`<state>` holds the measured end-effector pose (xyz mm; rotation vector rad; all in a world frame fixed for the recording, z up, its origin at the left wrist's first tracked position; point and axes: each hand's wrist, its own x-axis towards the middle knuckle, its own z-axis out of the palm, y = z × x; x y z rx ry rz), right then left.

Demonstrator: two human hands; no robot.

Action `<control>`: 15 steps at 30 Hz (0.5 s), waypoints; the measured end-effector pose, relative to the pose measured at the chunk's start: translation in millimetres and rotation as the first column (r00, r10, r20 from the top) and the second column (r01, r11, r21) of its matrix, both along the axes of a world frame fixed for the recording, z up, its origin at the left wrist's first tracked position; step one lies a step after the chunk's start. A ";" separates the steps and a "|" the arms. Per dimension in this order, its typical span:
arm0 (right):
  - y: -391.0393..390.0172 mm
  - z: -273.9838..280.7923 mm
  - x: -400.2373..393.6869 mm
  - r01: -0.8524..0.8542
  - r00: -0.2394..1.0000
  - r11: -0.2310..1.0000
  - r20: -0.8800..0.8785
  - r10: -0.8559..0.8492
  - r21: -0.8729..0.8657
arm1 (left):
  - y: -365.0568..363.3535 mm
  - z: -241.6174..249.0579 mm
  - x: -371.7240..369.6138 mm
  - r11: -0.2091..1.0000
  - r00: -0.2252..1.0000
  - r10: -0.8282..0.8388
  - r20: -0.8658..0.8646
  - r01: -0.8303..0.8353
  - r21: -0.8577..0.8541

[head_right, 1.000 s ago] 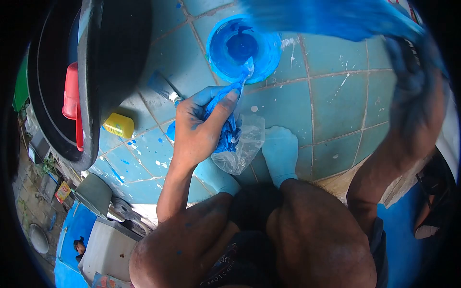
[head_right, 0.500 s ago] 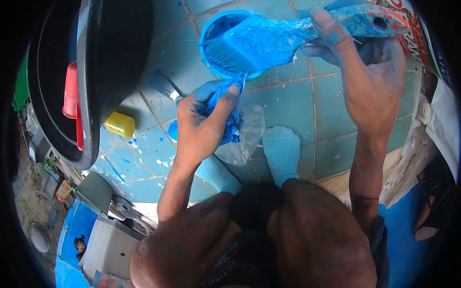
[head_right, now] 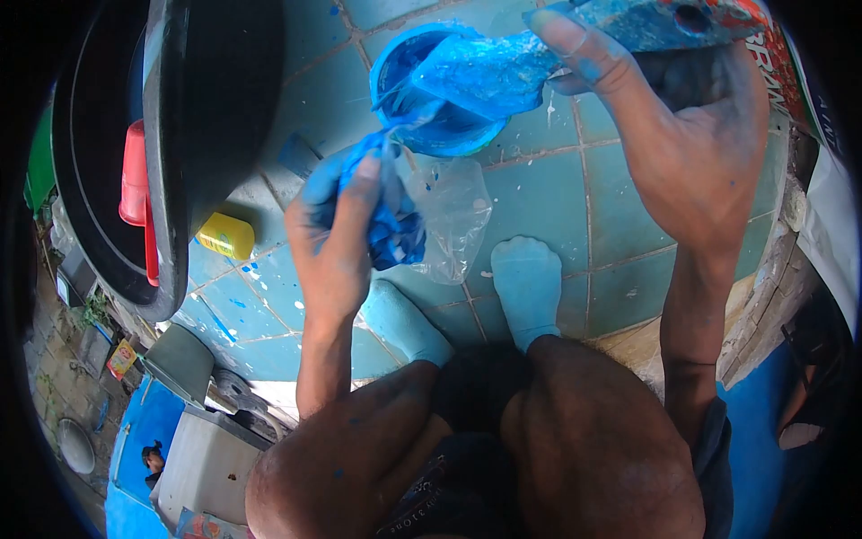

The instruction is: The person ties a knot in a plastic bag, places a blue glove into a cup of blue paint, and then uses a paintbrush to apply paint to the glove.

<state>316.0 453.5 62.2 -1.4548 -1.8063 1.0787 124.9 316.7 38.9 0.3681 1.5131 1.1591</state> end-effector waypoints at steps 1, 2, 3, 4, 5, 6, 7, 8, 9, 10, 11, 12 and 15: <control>0.3 -0.5 0.5 0.000 1.000 1.000 0.000 0.000 0.000 | -2.5 2.5 -3.5 0.999 0.998 0.002 -0.057 0.001 0.041; 1.4 -1.2 1.5 -0.012 1.000 1.000 -0.010 0.013 0.010 | -5.4 4.0 -5.7 0.999 0.998 0.001 -0.057 0.002 0.042; 2.2 -1.5 2.1 -0.026 0.999 0.999 -0.020 0.026 0.021 | -8.9 4.7 -7.5 0.999 0.992 0.017 -0.128 -0.011 0.050; 2.0 -1.8 1.4 -0.026 0.999 0.999 -0.020 0.026 0.022 | -13.1 5.4 -9.7 0.998 0.980 0.034 -0.198 -0.023 0.058; 1.5 -2.4 -0.2 -0.034 0.998 0.998 -0.053 0.036 0.043 | -17.7 6.5 -13.1 0.998 0.979 0.035 -0.199 -0.023 0.060; 1.2 -2.6 -1.7 -0.041 0.995 0.997 -0.086 0.046 0.064 | -23.1 7.2 -17.3 0.999 0.976 -0.002 -0.216 0.009 0.034; 1.1 -1.8 -2.8 -0.042 0.995 0.997 -0.087 0.047 0.065 | -29.1 7.0 -21.6 0.999 0.972 -0.039 -0.232 0.041 0.005; 1.1 -0.4 -3.9 -0.071 0.987 0.994 -0.135 0.082 0.087 | -37.1 3.0 -25.6 0.999 0.974 -0.031 -0.225 0.033 0.002; 1.2 0.4 -4.8 -0.098 0.976 0.989 -0.183 0.118 0.112 | -44.6 0.5 -30.3 0.999 0.973 -0.029 -0.227 0.031 0.005; 0.8 -0.2 -2.3 -0.099 0.975 0.988 -0.186 0.120 0.115 | -52.0 -0.8 -34.9 0.998 0.973 -0.054 -0.223 0.049 -0.028; -0.2 -1.6 3.1 -0.068 0.983 0.984 -0.155 0.094 0.165 | -56.8 0.8 -36.7 0.996 0.973 -0.079 -0.216 0.067 -0.062; -0.7 -2.2 5.6 -0.040 0.990 0.976 -0.125 0.068 0.216 | -54.2 11.3 -36.3 0.997 0.995 -0.024 -0.095 0.017 -0.077; 1.9 -1.4 1.1 -0.059 0.977 0.973 -0.186 0.102 0.222 | -74.4 7.2 -49.5 0.981 0.990 -0.102 -0.099 0.083 -0.174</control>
